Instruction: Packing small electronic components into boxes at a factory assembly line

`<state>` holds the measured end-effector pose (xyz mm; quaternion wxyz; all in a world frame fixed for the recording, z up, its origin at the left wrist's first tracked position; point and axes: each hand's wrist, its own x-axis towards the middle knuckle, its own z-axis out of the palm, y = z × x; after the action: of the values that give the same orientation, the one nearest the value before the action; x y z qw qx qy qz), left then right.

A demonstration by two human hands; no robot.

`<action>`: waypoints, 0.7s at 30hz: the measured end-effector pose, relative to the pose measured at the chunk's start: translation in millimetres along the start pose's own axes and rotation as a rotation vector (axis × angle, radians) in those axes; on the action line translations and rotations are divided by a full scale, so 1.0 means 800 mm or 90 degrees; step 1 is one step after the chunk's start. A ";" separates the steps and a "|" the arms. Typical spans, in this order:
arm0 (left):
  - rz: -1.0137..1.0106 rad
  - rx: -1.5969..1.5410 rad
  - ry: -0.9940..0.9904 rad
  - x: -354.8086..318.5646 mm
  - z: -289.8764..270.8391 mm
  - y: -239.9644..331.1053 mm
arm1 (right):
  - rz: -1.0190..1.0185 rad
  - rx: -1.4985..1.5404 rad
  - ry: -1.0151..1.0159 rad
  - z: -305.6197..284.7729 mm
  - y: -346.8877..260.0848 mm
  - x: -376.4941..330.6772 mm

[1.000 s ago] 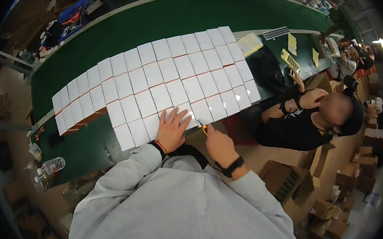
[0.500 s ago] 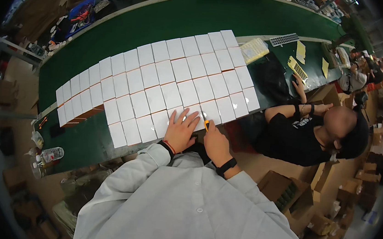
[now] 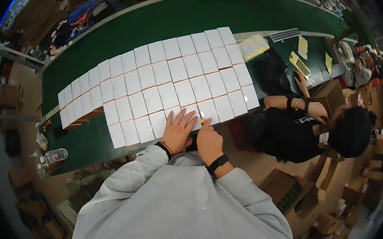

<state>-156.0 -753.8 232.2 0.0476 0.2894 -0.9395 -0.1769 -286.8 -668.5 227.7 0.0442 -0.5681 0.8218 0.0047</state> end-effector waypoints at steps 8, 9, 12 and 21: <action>0.000 -0.008 0.023 0.003 0.006 0.007 | -0.002 0.039 -0.042 -0.051 0.036 -0.029; 0.034 -0.001 0.043 0.008 0.008 0.007 | -0.017 0.073 -0.022 -0.041 0.045 -0.023; -0.021 -0.011 0.030 0.041 -0.005 0.001 | -0.030 0.132 -0.018 -0.030 0.055 -0.015; 0.033 -0.091 -0.020 0.057 -0.013 -0.034 | -0.005 0.220 -0.070 -0.015 0.040 -0.002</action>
<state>-177.8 -803.3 231.4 0.0578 0.2582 -0.9322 -0.2469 -316.7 -656.3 238.3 0.1862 -0.5544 0.8043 -0.1052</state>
